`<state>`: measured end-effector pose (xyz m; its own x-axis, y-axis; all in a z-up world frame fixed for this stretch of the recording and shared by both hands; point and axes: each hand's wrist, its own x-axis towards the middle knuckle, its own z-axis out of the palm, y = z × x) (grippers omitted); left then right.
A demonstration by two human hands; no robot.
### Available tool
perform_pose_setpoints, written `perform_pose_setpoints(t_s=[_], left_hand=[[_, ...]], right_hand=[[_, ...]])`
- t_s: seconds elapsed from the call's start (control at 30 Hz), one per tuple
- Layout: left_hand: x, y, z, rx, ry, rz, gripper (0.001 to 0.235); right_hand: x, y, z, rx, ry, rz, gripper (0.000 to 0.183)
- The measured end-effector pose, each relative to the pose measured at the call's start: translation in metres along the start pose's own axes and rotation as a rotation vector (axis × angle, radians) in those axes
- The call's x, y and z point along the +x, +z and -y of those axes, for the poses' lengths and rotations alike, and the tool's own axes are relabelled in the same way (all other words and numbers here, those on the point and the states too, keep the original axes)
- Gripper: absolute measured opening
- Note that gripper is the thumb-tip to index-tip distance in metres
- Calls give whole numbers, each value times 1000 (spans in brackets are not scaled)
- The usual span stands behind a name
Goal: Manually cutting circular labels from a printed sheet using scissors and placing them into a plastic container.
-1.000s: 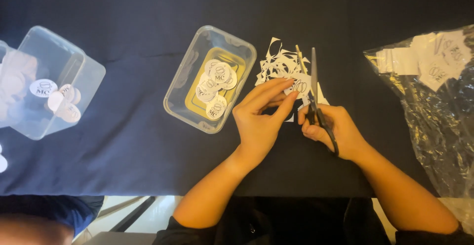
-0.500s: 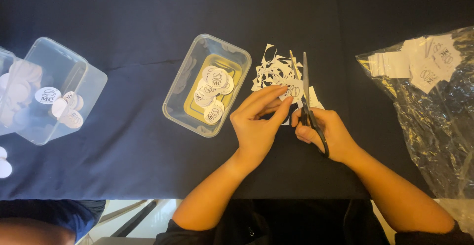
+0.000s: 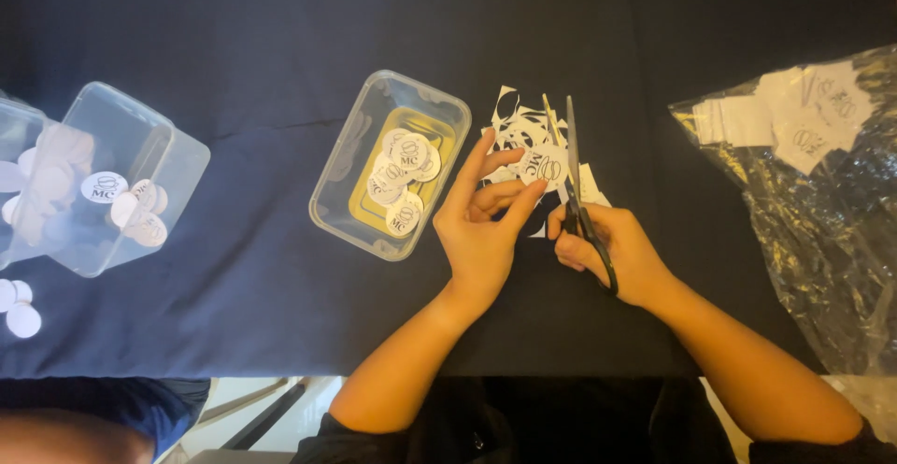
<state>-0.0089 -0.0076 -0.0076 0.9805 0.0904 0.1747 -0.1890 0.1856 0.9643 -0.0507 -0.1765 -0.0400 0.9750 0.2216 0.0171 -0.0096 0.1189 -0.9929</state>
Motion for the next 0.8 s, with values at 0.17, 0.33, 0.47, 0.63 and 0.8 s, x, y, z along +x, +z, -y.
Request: perform_pose_setpoints(t_s=[0.17,0.33,0.47,0.63,0.8], left_hand=[[1,1,14,44,45,-28,42],[0,-1,14,12,38,-54,37],[1,-1,12,44,58,-28,37],[-3,1,8,45,88,-8,43],[-4,0,14,57,111,-6,43]], right_hand=[[-1,1,4,-27,-3,-12,21],[0,3,5,-41,6,-6,22],[0,1,3,-67,-5,-2,22],[-2,-1,-1,-81,-26,-11,20],[1,2,1,-77,-42,-18,21]])
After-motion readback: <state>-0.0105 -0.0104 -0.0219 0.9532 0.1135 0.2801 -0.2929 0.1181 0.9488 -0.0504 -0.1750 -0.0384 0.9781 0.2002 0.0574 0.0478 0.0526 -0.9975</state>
